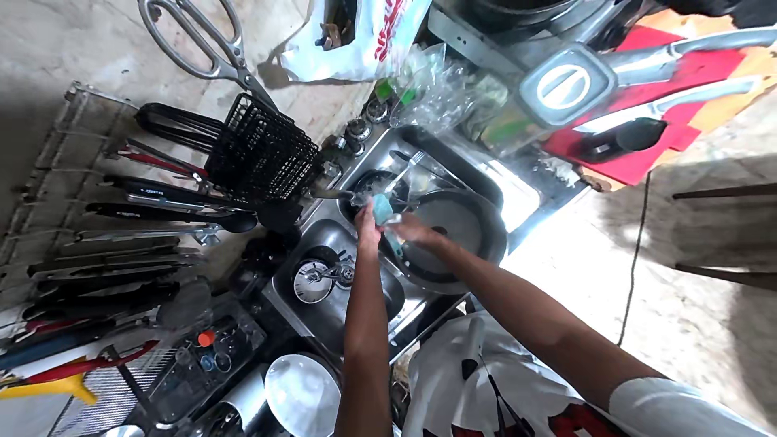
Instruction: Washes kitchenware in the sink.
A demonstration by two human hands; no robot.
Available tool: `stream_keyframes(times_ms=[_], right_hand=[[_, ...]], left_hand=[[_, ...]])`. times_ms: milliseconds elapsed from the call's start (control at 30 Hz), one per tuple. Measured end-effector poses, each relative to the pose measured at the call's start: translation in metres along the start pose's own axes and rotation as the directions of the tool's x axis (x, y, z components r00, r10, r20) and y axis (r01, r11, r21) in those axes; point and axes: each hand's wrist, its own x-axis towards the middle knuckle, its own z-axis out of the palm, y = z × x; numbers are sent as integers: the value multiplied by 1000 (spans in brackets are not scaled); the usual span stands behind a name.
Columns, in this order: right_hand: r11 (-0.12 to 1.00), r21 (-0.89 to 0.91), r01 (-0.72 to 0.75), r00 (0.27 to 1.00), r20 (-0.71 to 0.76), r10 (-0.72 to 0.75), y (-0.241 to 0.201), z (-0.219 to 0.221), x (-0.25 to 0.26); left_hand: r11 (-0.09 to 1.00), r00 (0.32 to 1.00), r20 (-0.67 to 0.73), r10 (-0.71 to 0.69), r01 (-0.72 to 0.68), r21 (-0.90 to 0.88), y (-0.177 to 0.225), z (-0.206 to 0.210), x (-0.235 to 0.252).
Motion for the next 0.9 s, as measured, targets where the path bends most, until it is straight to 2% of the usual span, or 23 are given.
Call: stream_keyframes(times_ms=[67, 133, 267, 433, 633, 767, 833, 900], right_hand=[[999, -35, 15, 1000, 9, -15, -1, -1, 2], [998, -50, 24, 1000, -14, -25, -10, -1, -2], [1000, -24, -18, 995, -102, 16, -27, -2, -13], [1000, 12, -8, 992, -126, 9, -27, -2, -14], [999, 32, 5, 996, -92, -2, -26, -1, -19], [1000, 5, 1, 997, -78, -1, -25, 1, -18], [1000, -26, 2, 997, -78, -4, -30, 0, -20], [999, -47, -2, 996, -91, -2, -31, 0, -18]], left_hand=[[1000, 1000, 2, -3, 3, 8, 2, -1, 0], [998, 997, 65, 50, -48, -28, 0, -6, 0], [983, 984, 72, 166, -159, -86, -1, -5, -15], [959, 960, 138, 242, -215, -185, -5, -9, -27], [967, 967, 75, 242, -233, -107, -8, -9, -26], [984, 985, -13, 173, -173, -52, -5, -4, -20], [987, 988, -23, 150, -151, -49, -5, -2, -9], [994, 994, -29, 107, -107, -6, -1, -6, -19]])
